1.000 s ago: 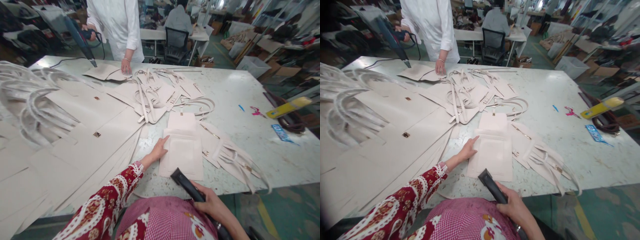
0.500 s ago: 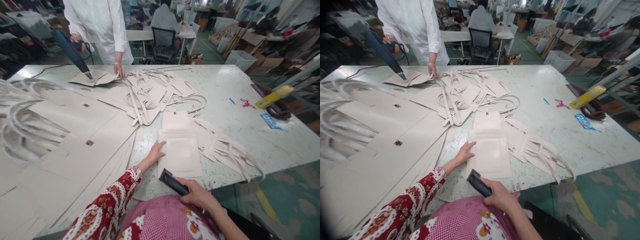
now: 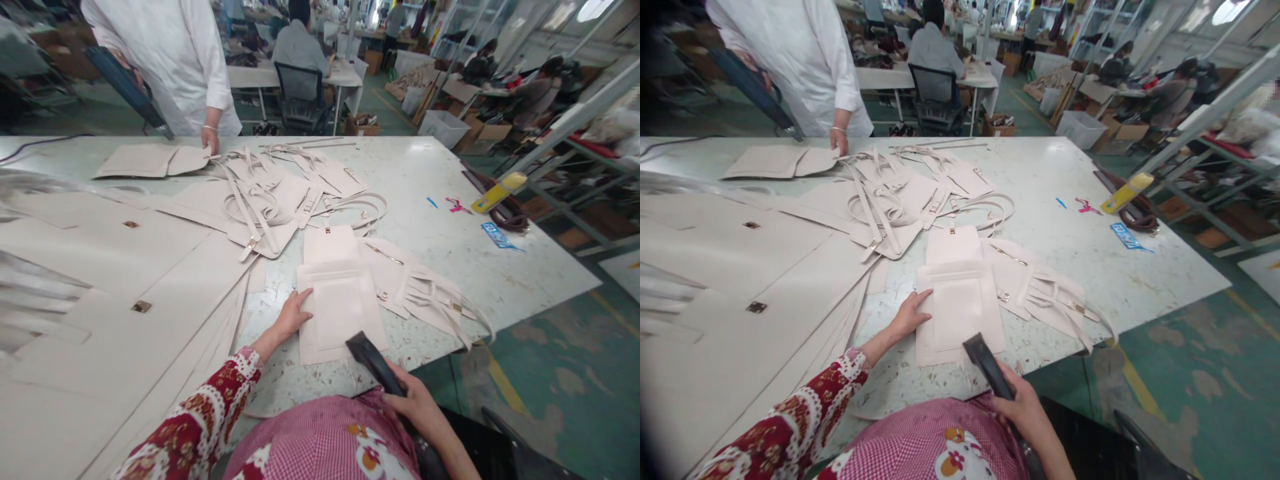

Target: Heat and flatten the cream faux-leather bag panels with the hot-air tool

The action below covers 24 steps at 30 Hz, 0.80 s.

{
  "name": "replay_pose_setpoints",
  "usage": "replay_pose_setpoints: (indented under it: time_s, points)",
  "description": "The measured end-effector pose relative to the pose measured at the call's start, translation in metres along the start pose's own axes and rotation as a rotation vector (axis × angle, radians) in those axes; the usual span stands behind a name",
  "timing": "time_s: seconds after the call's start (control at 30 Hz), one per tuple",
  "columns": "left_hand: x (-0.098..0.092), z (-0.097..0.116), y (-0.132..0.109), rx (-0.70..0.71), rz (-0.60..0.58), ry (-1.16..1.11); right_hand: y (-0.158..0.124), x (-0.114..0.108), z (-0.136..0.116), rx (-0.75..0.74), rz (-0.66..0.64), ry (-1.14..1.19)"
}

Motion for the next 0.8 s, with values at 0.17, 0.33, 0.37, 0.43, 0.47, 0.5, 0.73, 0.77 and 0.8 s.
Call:
replay_pose_setpoints:
  time_s: [0.17, 0.33, 0.37, 0.43, 0.47, 0.5, 0.73, 0.77, 0.8]
  points:
    - [0.007, 0.006, -0.005, -0.008, 0.005, -0.019, -0.022, -0.039, 0.039, 0.052, 0.216, 0.109]
    - [0.006, 0.005, -0.005, -0.015, 0.015, -0.027, -0.052, -0.077, 0.062, 0.205, 0.435, 0.191]
    - [0.006, 0.005, -0.005, -0.021, 0.015, -0.031, -0.057, -0.083, 0.062, 0.216, 0.467, 0.195]
    - [0.006, 0.005, -0.005, -0.033, 0.009, -0.045, -0.061, -0.088, 0.059, 0.215, 0.467, 0.193]
    - [0.006, 0.005, -0.006, -0.038, 0.006, -0.054, -0.059, -0.087, 0.055, 0.208, 0.444, 0.190]
    - [0.007, 0.005, -0.008, -0.044, 0.002, -0.062, -0.055, -0.084, 0.051, 0.197, 0.414, 0.184]
    - [0.023, -0.003, -0.035, -0.117, -0.065, -0.127, 0.015, -0.066, -0.008, 0.047, 0.137, 0.066]
    - [0.024, -0.004, -0.038, -0.128, -0.066, -0.130, 0.028, -0.068, -0.018, 0.026, 0.126, 0.027]
    - [0.024, -0.005, -0.040, -0.138, -0.064, -0.132, 0.040, -0.071, -0.027, 0.005, 0.118, -0.008]
Point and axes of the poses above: each hand's wrist, its own y-axis towards the middle knuckle, its own x-axis out of the palm, z = x × y, the point moved 10 cm from there along y, towards the middle knuckle, and after that the axes turned 15 degrees about -z, right-handed, at the moved point
